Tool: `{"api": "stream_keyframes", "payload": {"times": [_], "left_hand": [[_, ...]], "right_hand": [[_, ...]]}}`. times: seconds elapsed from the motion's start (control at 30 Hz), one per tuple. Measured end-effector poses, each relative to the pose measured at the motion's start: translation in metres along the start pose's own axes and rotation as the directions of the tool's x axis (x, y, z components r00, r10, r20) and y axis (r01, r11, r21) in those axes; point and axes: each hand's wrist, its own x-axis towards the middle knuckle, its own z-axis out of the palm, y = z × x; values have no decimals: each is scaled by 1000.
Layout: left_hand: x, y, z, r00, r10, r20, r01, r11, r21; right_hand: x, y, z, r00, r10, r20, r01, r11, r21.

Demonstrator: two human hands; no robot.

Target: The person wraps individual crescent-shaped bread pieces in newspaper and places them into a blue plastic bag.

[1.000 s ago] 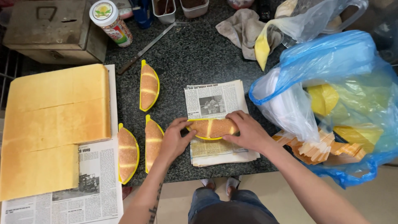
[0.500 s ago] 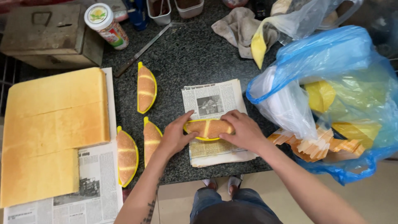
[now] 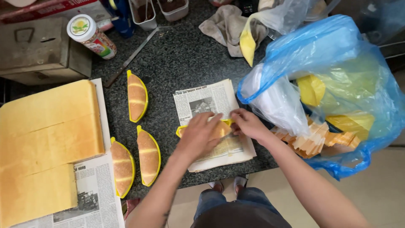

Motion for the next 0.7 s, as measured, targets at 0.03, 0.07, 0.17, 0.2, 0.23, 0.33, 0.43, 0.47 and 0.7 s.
{"api": "stream_keyframes", "payload": {"times": [0.03, 0.07, 0.17, 0.2, 0.23, 0.33, 0.43, 0.47, 0.7], "left_hand": [[7, 1, 14, 1000, 2, 2, -2, 1000, 0], [14, 1, 26, 1000, 4, 7, -4, 1000, 9], [24, -3, 60, 999, -10, -35, 13, 996, 85], [25, -5, 70, 996, -25, -85, 38, 988, 151], [25, -1, 71, 996, -23, -82, 36, 988, 153], [27, 11, 78, 963, -135, -232, 191, 952, 239], [29, 16, 89, 888, 3, -459, 210, 887, 412], [28, 11, 91, 941, -30, -337, 156, 922, 354], [26, 21, 50, 999, -38, -23, 40, 997, 70]], "right_hand": [[-3, -2, 1, 1000, 1, -1, -1, 1000, 2], [-5, -5, 3, 1000, 21, 0, -21, 1000, 22], [8, 9, 1, 999, 26, 26, -27, 999, 38], [16, 18, 0, 999, 9, 53, -11, 999, 31], [14, 16, 1, 999, 10, 52, -11, 999, 36], [12, 14, 2, 998, -25, 66, 26, 999, -19], [16, 23, 3, 998, -47, 46, 48, 999, -25], [16, 23, 3, 998, -43, 50, 43, 999, -4], [12, 19, 3, 998, -17, 59, 14, 998, 54]]}}
